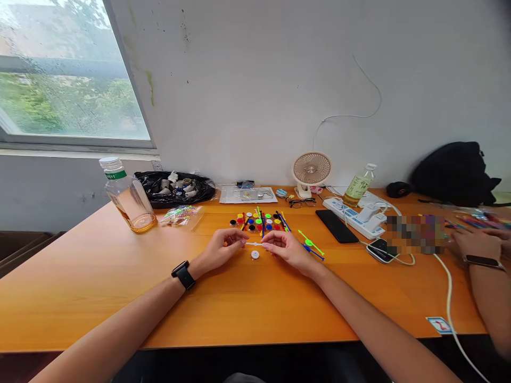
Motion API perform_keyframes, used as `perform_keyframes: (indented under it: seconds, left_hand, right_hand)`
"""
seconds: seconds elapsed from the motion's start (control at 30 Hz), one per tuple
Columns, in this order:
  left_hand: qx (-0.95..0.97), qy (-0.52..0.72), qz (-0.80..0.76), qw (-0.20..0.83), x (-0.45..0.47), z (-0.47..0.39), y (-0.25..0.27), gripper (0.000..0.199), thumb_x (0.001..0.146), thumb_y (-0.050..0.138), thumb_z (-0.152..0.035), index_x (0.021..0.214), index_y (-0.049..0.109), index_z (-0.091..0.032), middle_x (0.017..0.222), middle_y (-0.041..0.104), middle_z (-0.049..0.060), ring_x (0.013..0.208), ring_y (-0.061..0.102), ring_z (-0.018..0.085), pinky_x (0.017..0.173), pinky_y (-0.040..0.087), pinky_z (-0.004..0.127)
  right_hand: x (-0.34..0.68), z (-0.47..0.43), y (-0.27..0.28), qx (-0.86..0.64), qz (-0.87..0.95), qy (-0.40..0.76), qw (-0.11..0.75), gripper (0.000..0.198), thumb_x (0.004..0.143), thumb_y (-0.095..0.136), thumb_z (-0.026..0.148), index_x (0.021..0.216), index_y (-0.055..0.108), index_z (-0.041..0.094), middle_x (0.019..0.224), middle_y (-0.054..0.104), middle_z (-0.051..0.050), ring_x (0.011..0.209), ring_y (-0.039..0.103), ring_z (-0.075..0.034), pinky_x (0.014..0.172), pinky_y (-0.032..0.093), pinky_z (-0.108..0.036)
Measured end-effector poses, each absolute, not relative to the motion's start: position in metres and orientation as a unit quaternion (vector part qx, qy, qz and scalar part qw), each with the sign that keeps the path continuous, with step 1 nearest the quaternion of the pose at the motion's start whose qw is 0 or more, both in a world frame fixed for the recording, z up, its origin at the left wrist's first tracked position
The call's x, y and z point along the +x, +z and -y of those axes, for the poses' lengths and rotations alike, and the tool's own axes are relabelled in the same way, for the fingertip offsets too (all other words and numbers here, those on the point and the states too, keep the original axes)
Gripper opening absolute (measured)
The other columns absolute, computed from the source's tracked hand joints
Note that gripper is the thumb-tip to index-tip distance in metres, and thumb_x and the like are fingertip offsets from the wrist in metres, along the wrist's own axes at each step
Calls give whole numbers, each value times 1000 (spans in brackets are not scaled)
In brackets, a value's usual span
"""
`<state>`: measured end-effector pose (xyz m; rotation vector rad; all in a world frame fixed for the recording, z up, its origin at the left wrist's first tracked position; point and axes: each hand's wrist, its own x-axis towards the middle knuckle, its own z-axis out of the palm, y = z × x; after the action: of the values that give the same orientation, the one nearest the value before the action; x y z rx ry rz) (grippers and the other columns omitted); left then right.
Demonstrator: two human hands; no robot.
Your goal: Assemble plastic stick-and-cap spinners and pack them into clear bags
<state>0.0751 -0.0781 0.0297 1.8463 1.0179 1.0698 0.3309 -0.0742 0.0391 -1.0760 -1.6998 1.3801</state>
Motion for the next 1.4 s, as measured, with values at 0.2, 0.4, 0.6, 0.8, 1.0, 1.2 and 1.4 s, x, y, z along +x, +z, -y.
perform_keyframes:
  seconds: [0.2,0.4,0.6,0.8,1.0,1.2,1.4]
  left_hand:
    - [755,377,-391,368,79,83,30,39,98,65,-51,106,77,-15,75,67,3,66,52,14,61,38,25]
    - [802,341,-386,303,78,83,29,27,97,67,-41,101,79,-17,73,65,1,63,45,12,58,32,25]
    - [818,332,-388,266,77,82,29,27,99,65,-41,103,79,-18,75,67,2,65,50,13,61,35,26]
    - [821,337,-382,259,76,81,27,28,100,64,-42,104,79,-19,72,62,0,65,48,13,61,35,25]
    - [825,335,-382,246,75,81,29,24,100,64,-39,103,78,-20,73,61,-1,65,48,12,62,36,25]
    - [835,330,-373,233,76,83,29,20,100,65,-35,102,77,-19,76,62,0,66,50,13,63,38,26]
    - [856,307,-354,217,77,88,34,21,99,63,-28,113,77,-21,86,68,2,68,54,13,66,42,25]
  right_hand:
    - [328,78,44,-414,626,558,354,45,75,86,58,93,70,20,79,64,0,67,54,-14,62,41,-27]
    - [327,75,35,-414,631,556,349,46,78,83,59,94,69,19,79,65,0,66,55,-14,61,43,-27]
    - [329,75,37,-424,626,550,355,46,78,83,59,95,69,19,78,64,0,67,55,-13,62,42,-27]
    - [335,71,34,-417,637,547,348,46,80,82,58,96,69,17,79,65,0,66,54,-12,60,40,-26]
    - [337,68,30,-421,638,547,341,44,82,81,56,98,68,16,79,64,0,65,54,-11,58,39,-24]
    - [336,70,33,-423,631,557,336,41,82,80,52,99,68,17,76,64,1,59,51,-10,50,35,-22]
    - [336,72,35,-415,630,579,310,38,81,81,48,99,67,17,71,61,3,51,44,-8,45,31,-22]
